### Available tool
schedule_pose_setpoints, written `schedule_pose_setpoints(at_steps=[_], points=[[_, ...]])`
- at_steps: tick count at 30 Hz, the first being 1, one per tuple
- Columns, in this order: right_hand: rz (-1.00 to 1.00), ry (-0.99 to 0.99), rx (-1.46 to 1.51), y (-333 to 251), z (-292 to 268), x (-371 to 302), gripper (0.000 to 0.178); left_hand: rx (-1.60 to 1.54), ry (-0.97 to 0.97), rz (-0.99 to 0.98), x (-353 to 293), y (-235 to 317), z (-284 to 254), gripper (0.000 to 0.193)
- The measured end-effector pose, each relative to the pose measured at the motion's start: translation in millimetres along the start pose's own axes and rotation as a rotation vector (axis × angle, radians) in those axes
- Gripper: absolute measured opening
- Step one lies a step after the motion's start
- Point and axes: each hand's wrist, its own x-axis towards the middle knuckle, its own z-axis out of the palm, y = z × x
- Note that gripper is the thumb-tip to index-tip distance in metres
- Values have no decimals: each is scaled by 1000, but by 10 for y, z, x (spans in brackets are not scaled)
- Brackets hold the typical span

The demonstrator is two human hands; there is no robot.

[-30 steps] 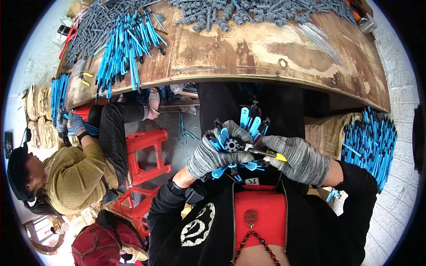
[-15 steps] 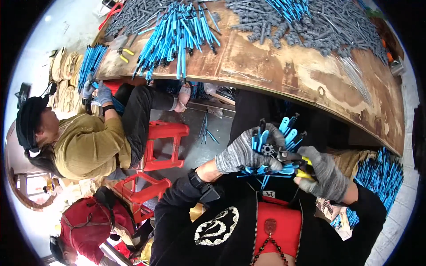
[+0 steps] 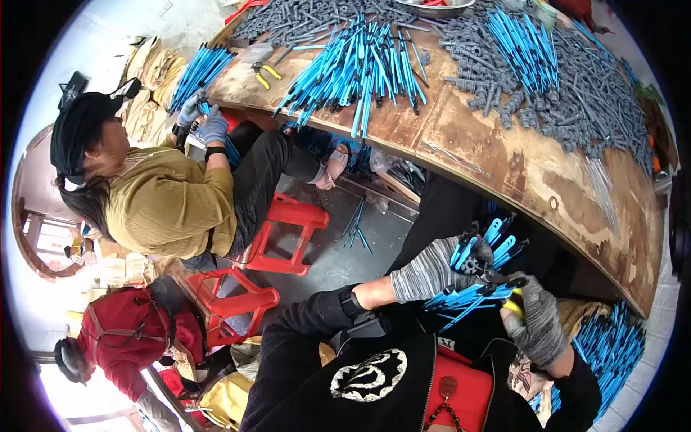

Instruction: Assembling bundles of blue plastic components using pliers.

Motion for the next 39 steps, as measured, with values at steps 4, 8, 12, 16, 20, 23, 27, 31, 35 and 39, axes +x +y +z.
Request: schedule_pose_setpoints(at_steps=[4,8,12,16,20,23,27,31,35,39], points=[[85,-54,-26,-17,3,-97,43,-115,-39,-46,-108,206,-26,44],[653,-793,1283,-22,-108,-45,41,-182,-175,-79,-125,226,-54,44],[666,-477,1033,111,128,-212,47,-164,-119,51,21,-77,29,28],[-311,206,-542,-60,-106,-14,43,-237,-65,11,-39,-8,54,35],[494,-336,530,-4,-85,-152,43,-326,-252,58,-22,-92,5,37],[740,-828,1639,365,99,-398,46,-313,-337,90,110,-125,-42,33],[615,-15,1095,495,247,-530,56,-319,-183,44,42,-110,59,31],[139,-17,-54,314,3,-376,49,-378,-8,115,30,-65,161,32],[232,-41,138,322,-132,-250,45,-356,-50,183,110,-184,125,32],[-102,108,-26,194,-181,-93,38,-286,-105,170,143,-341,48,32]])
